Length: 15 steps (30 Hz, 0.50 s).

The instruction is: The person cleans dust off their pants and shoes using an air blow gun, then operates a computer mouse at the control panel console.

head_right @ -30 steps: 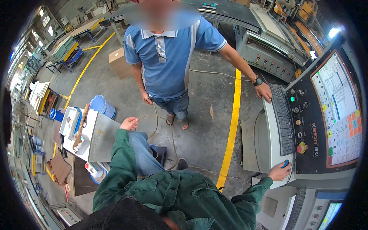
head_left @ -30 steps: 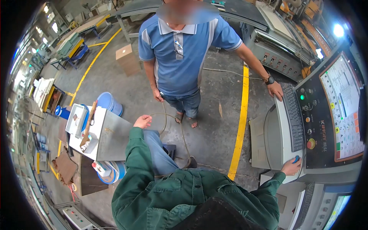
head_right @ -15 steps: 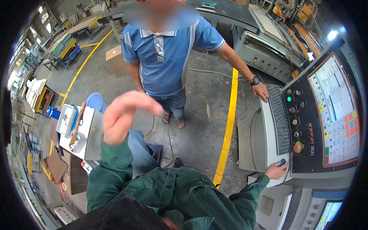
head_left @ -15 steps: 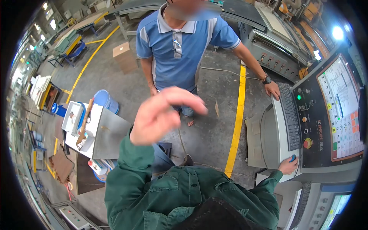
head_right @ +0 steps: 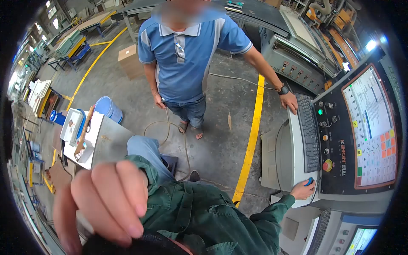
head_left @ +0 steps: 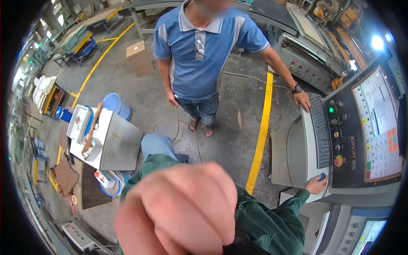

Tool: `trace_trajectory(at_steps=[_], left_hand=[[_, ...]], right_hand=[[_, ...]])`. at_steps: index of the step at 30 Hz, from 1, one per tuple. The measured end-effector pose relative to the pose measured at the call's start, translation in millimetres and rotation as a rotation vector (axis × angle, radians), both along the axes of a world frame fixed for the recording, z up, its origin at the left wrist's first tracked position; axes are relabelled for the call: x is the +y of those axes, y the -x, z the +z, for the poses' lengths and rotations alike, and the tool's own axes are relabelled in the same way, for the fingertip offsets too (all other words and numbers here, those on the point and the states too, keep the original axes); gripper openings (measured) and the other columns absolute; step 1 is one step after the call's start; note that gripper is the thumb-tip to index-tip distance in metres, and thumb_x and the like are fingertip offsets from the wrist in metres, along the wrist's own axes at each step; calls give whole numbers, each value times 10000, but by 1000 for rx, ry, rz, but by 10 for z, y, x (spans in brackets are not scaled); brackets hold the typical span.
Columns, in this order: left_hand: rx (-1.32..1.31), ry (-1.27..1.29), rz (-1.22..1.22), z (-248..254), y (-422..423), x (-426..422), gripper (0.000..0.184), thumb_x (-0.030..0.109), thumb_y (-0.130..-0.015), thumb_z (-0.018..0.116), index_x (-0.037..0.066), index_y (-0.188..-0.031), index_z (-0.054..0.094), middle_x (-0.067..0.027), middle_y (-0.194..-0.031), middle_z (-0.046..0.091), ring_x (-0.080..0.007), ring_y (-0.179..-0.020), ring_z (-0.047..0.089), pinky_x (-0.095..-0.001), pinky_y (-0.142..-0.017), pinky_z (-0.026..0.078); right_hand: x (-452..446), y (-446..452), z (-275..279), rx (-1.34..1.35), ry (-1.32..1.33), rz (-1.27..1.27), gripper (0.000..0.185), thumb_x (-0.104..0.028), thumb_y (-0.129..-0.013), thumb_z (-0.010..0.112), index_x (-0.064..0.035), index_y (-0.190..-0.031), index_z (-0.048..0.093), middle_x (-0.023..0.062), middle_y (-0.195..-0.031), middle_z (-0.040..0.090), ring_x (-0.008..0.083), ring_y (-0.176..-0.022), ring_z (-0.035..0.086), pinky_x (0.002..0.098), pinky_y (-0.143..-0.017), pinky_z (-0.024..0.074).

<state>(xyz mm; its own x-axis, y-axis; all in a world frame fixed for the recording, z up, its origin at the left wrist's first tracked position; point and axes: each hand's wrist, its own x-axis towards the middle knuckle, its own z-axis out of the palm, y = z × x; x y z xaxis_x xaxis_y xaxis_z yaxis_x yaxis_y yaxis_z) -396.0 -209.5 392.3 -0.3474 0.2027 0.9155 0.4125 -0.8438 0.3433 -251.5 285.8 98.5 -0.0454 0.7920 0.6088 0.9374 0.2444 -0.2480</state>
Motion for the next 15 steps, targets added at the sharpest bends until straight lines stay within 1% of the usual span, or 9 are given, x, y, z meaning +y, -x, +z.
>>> trace_trajectory(at_steps=[1, 3, 4, 5, 7, 11, 13, 14, 15], left_hand=[[1, 3, 4, 9, -78, 37, 57, 194, -801, 575, 139, -807, 590, -74, -789, 549, -190, -769, 524, -306, -702, 369], [-97, -67, 316, 94, -265, 159, 130, 250, -793, 594, 212, -913, 626, -34, -822, 501, -179, -716, 490, -282, -665, 382], [-225, -54, 429, 149, -380, 217, 146, 257, -786, 593, 233, -924, 633, -28, -772, 467, -173, -679, 465, -258, -625, 338], [-222, -56, 436, 131, -333, 191, 146, 257, -786, 593, 233, -924, 633, -28, -772, 467, -173, -679, 465, -258, -625, 338], [47, -63, 384, 56, -185, 128, 158, 253, -791, 586, 233, -940, 635, -30, -777, 476, -178, -693, 476, -262, -628, 341], [89, -126, 498, -47, -162, 176, 152, 257, -803, 570, 241, -940, 635, -27, -783, 482, -180, -700, 481, -270, -647, 348], [186, -209, 456, -42, -67, 183, 119, 209, -747, 638, 160, -852, 668, -25, -734, 482, -173, -679, 481, -263, -600, 346], [194, -211, 454, -76, -61, 205, 119, 209, -747, 638, 160, -852, 668, -25, -734, 482, -173, -679, 481, -263, -600, 346], [71, -261, 442, -138, -80, 253, 194, 225, -781, 606, 65, -886, 635, -67, -795, 527, -201, -742, 508, -290, -650, 386]], right_hand=[[-4, 23, 5, -5, 20, 2, 360, -345, -813, 507, -256, -1160, 467, 98, -1147, 463, 320, -959, 508, 467, -732, 402], [30, 11, -27, -6, -1, 11, 359, -344, -813, 507, -258, -1159, 467, 96, -1144, 464, 319, -955, 510, 467, -732, 401], [44, 8, -47, 2, -19, 12, 357, -342, -813, 506, -261, -1158, 468, 94, -1142, 465, 318, -952, 512, 468, -731, 401], [60, 23, -51, 4, -19, 19, 357, -342, -813, 506, -261, -1158, 468, 94, -1142, 465, 318, -952, 512, 468, -731, 401], [65, 4, -58, -16, -15, -3, 359, -342, -813, 506, -266, -1161, 465, 91, -1142, 466, 315, -951, 513, 468, -731, 401], [24, 19, -25, -25, 27, -24, 360, -340, -815, 500, -266, -1166, 462, 91, -1152, 463, 312, -965, 508, 464, -741, 400], [54, 1, -71, -7, 0, -23, 363, -336, -817, 499, -269, -1171, 458, 91, -1166, 457, 312, -968, 507, 464, -744, 399], [44, -1, -61, -13, -1, -22, 367, -337, -817, 498, -268, -1175, 454, 91, -1171, 455, 312, -970, 507, 465, -745, 399], [40, 12, -51, -19, -4, -16, 371, -338, -818, 496, -266, -1179, 450, 91, -1175, 453, 313, -972, 506, 465, -746, 399]])
